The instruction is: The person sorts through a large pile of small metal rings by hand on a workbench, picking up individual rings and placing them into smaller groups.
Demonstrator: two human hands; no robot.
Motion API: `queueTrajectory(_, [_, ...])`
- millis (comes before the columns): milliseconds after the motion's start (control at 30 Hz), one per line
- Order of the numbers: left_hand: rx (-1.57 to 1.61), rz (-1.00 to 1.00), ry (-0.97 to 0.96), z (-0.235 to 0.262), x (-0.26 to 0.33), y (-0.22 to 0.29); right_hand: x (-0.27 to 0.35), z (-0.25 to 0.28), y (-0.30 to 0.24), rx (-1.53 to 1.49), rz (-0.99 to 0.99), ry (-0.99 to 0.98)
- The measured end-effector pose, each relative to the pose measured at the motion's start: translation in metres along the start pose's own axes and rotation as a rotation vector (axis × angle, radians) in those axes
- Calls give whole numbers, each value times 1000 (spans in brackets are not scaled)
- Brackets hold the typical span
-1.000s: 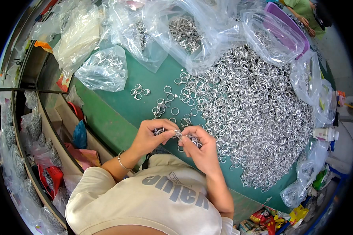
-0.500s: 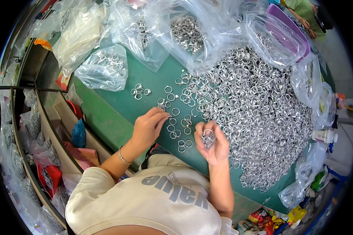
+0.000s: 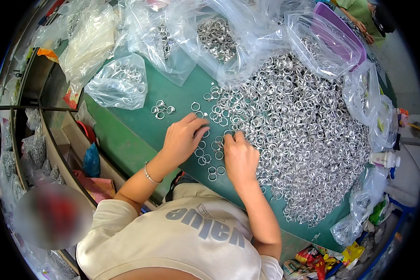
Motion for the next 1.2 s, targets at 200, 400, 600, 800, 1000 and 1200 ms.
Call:
queueTrajectory(200, [-118, -96, -133, -15, -16, -3, -1, 14, 26, -1185, -381, -403])
queueTrajectory(400, [-129, -97, -151, -21, -24, -6, 2, 12, 35, -1986, -444, -679])
queueTrajectory(600, [-103, -114, -120, -12, -24, -4, -4, 5, 52, -1965, -636, -476])
queueTrajectory(800, [51, -8, -29, -1, -18, -22, -7, 14, 43, -2034, -525, -404])
queueTrajectory(1000, [8, -24, -83, 3, -11, -19, -10, 20, 35, -1619, -594, -265])
queueTrajectory(1200, [27, -16, -160, 4, -6, -9, -8, 18, 23, -1173, -470, -203])
Point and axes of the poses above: each hand's wrist, its own x-axis away from the middle knuckle, its own z-axis out of the back of the hand, y = z × x, the point moved 4 cm from there along -x, towards the middle knuckle, and after that the axes turned 15 degrees about -z, right-handed, at the moved point
